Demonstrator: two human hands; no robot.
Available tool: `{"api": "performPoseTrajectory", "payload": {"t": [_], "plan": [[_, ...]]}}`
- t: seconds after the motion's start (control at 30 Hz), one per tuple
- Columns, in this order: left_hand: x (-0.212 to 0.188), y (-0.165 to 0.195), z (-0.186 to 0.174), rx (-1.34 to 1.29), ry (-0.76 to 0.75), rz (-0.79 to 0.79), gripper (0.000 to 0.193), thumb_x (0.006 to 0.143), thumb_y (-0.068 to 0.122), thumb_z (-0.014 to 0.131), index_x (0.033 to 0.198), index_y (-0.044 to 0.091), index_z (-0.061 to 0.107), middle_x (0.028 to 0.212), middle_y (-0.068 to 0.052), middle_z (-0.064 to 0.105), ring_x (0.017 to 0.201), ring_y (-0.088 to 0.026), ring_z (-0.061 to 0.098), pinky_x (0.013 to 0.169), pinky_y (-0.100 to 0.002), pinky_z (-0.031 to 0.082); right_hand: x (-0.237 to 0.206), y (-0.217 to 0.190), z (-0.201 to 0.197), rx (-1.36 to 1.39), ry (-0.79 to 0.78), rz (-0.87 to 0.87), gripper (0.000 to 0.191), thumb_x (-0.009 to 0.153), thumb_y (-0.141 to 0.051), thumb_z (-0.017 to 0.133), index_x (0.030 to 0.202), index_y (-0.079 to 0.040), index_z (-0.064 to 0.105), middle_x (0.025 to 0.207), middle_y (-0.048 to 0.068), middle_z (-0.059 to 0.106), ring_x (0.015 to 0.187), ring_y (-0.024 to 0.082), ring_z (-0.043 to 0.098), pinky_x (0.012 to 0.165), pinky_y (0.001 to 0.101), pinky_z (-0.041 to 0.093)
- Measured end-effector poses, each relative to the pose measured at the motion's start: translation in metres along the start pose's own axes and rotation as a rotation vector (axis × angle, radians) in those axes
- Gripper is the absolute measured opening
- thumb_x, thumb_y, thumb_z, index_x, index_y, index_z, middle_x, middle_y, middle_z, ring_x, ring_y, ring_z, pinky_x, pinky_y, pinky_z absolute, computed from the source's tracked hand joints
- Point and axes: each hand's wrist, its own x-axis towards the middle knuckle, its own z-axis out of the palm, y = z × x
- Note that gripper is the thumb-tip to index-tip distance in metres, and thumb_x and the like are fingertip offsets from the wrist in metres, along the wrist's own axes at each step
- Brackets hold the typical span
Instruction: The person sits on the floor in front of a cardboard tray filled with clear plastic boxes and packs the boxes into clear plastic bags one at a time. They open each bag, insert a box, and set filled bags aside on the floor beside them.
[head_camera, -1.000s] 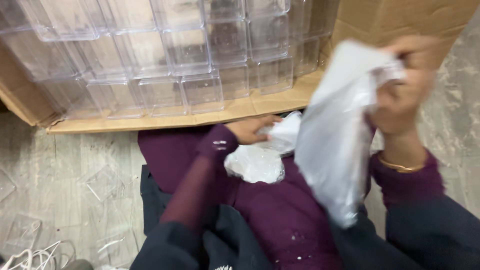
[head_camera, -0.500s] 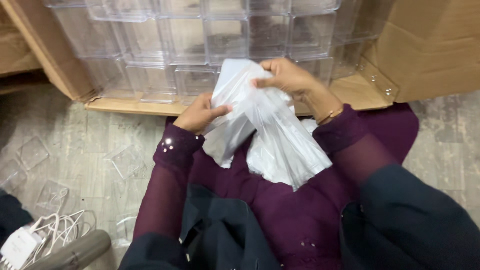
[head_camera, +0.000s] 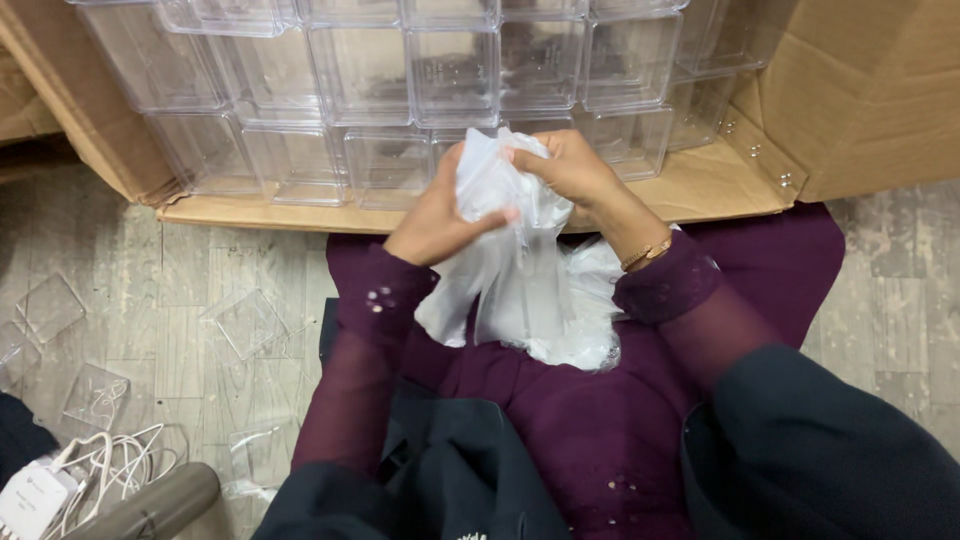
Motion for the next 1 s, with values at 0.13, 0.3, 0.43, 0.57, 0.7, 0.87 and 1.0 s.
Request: {"api": "performPoseTrajectory", "payload": {"t": [0.13, 0.3, 0.43, 0.57, 0.7, 0.87, 1.0], "plan": [[0.003, 0.002, -0.013, -0.122, 0.0, -0.102, 0.074, 0.086, -0.002, 0.075, 0.148, 0.004, 0.036, 0.135, -0.015, 0.061, 0.125, -0.022, 0.061, 0.106, -0.034, 0.05, -0.012, -0.005, -0.004, 0.264, -0.064, 0.092, 0.027, 0.095, -0.016, 0.069, 0.112, 0.005, 0.069, 0.098, 0.009, 0.076, 0.08, 0.015, 0.073, 0.07, 0.0307, 0.06], [0.0, -0.002, -0.05, -0.388, -0.206, -0.305, 0.086, 0.08, -0.012, 0.061, 0.157, 0.011, 0.032, 0.137, -0.012, 0.062, 0.123, -0.021, 0.062, 0.101, -0.033, 0.051, -0.024, -0.012, -0.016, 0.182, -0.201, 0.066, 0.034, 0.092, -0.011, 0.075, 0.121, 0.006, 0.067, 0.109, 0.008, 0.074, 0.091, 0.012, 0.072, 0.082, 0.0284, 0.06], [-0.003, -0.002, -0.057, -0.326, -0.291, -0.229, 0.091, 0.078, -0.015, 0.062, 0.159, 0.007, 0.027, 0.141, -0.014, 0.057, 0.131, -0.019, 0.054, 0.109, -0.032, 0.044, -0.023, -0.016, -0.016, 0.156, -0.194, 0.136, 0.034, 0.09, -0.016, 0.075, 0.118, 0.003, 0.07, 0.107, 0.006, 0.076, 0.089, 0.011, 0.072, 0.082, 0.0272, 0.059], [-0.008, 0.004, -0.064, -0.452, -0.362, -0.109, 0.092, 0.08, -0.012, 0.063, 0.161, 0.001, 0.02, 0.156, -0.012, 0.044, 0.144, -0.017, 0.043, 0.118, -0.032, 0.035, -0.02, -0.018, -0.005, 0.129, -0.204, 0.111, 0.028, 0.09, -0.012, 0.077, 0.112, 0.004, 0.072, 0.1, 0.006, 0.075, 0.085, 0.012, 0.07, 0.077, 0.0284, 0.059], [0.003, 0.008, -0.062, -0.201, -0.163, -0.374, 0.059, 0.094, 0.011, 0.076, 0.145, -0.001, 0.05, 0.131, -0.009, 0.066, 0.118, -0.015, 0.062, 0.102, -0.03, 0.05, -0.018, -0.019, 0.009, 0.128, -0.251, 0.086, 0.027, 0.09, -0.012, 0.076, 0.112, 0.003, 0.073, 0.1, 0.005, 0.076, 0.085, 0.01, 0.071, 0.076, 0.0263, 0.059], [0.018, 0.006, -0.056, -0.368, 0.016, -0.35, 0.048, 0.085, 0.014, 0.079, 0.128, -0.002, 0.063, 0.111, -0.006, 0.073, 0.098, -0.012, 0.068, 0.089, -0.028, 0.055, -0.015, -0.017, 0.014, 0.091, -0.279, 0.023, 0.026, 0.093, -0.014, 0.075, 0.112, 0.003, 0.073, 0.098, 0.004, 0.076, 0.084, 0.008, 0.069, 0.075, 0.0246, 0.057], [0.018, 0.004, -0.053, -0.27, -0.017, -0.363, 0.037, 0.09, 0.016, 0.081, 0.119, -0.003, 0.068, 0.105, -0.005, 0.074, 0.093, -0.011, 0.067, 0.084, -0.027, 0.055, -0.01, -0.01, 0.02, 0.002, -0.284, -0.066, 0.022, 0.095, -0.014, 0.077, 0.108, 0.003, 0.075, 0.097, 0.003, 0.074, 0.084, 0.006, 0.066, 0.075, 0.0236, 0.054]]}}
